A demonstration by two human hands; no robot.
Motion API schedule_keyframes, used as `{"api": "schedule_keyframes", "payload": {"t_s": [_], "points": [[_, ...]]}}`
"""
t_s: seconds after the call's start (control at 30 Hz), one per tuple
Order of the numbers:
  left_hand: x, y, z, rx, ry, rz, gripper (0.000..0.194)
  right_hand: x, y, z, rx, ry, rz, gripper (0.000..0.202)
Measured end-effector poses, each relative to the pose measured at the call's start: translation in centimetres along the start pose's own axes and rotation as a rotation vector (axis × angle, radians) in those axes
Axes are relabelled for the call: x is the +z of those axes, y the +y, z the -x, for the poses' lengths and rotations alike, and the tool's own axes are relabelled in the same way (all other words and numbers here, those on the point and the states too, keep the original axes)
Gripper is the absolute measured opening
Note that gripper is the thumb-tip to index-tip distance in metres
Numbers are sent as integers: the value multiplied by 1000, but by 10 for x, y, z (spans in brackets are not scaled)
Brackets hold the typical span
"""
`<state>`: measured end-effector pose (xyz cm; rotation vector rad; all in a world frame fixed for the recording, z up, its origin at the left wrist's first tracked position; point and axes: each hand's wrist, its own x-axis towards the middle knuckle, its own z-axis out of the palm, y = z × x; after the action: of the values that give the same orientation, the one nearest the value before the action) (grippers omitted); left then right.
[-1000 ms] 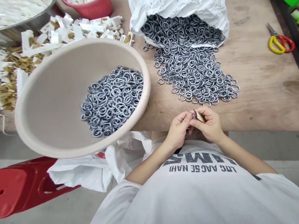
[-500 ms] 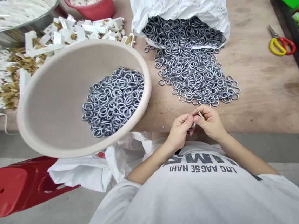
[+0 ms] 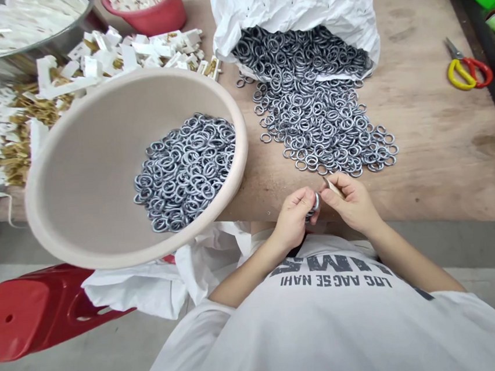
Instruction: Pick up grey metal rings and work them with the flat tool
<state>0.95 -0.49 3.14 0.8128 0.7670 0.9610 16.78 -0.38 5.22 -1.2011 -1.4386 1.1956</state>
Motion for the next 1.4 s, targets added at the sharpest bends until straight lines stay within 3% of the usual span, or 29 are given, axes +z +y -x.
{"api": "schedule_keyframes", "payload": {"t_s": [0.2, 0.47, 0.73, 0.93, 1.13, 1.27, 1.4], "points": [[-1, 10, -1, 8, 95, 58, 44, -7, -13, 12, -224, -109, 403, 26], [1, 10, -1, 10, 110, 66, 47, -4, -14, 16, -304, -80, 476, 29], [0, 11, 1, -74, 72, 109, 46, -3, -13, 17, -239, -106, 445, 28], [-5, 9, -3, -149, 96, 122, 45, 3, -11, 12, -122, -41, 480, 31], [2, 11, 9, -114, -92, 72, 48, -7, 1, 3, -32, 152, 496, 33], [2, 11, 9, -72, 32, 49, 47, 0, -5, 10, -58, 69, 328, 27], [-2, 10, 7, -40, 18, -26, 46, 13, -14, 17, -41, 24, 183, 27]]}}
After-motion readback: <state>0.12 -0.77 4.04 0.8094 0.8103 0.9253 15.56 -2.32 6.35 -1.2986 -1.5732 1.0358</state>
